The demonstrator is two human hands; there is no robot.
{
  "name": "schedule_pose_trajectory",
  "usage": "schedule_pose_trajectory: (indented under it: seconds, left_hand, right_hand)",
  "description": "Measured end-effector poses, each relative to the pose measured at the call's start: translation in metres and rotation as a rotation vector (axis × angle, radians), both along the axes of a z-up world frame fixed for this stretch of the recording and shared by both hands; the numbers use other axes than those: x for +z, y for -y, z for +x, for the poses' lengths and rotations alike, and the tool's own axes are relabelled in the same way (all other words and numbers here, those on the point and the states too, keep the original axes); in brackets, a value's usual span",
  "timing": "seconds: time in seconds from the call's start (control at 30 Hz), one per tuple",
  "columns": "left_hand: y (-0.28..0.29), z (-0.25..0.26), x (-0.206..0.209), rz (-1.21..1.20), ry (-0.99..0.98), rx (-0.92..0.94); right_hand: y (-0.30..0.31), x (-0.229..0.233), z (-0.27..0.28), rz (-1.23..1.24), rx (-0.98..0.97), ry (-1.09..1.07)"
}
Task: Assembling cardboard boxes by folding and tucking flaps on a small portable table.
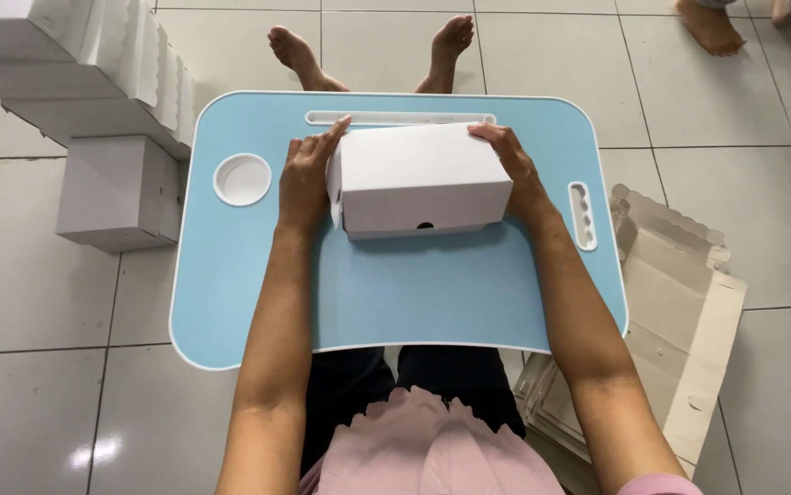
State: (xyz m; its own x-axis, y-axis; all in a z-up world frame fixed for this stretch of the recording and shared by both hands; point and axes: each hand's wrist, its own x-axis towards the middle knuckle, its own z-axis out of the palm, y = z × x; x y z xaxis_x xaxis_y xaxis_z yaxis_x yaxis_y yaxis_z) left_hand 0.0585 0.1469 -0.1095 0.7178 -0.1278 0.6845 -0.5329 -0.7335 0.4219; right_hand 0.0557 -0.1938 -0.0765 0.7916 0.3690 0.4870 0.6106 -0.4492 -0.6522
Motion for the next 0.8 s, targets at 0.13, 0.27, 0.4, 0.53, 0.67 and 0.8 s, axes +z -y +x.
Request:
schedule_pose_trajectory:
  seconds: [0.13,0.27,0.4,0.53,0.67,0.8]
  left_hand:
    - [-0.009,0.001,-0.009,0.081,-0.058,0.098]
    - [-0.011,0.011,-0.020,0.101,-0.031,0.306]
    - [-0.001,0.006,0.012,-0.198,0.045,0.417]
    - [0.024,-0.029,0.060,-0.401,-0.131,0.154]
    - [0.030,-0.030,0.044,-0.316,-0.469,-0.076]
    - [0.028,-0.017,0.000,-0.298,-0.570,-0.126]
  right_hand:
    - [-0.008,0.013,-0.007,-0.080,-0.060,0.053]
    - [-0.005,0.016,-0.002,-0.106,-0.096,0.116]
    - [0.004,0.026,0.003,0.082,-0.184,0.163]
    - [-0.002,0.055,-0.026,0.116,-0.179,-0.004]
    - [-0.026,0.067,-0.044,-0.026,-0.285,-0.195]
    - [-0.038,0.040,-0.037,-0.182,-0.238,-0.127]
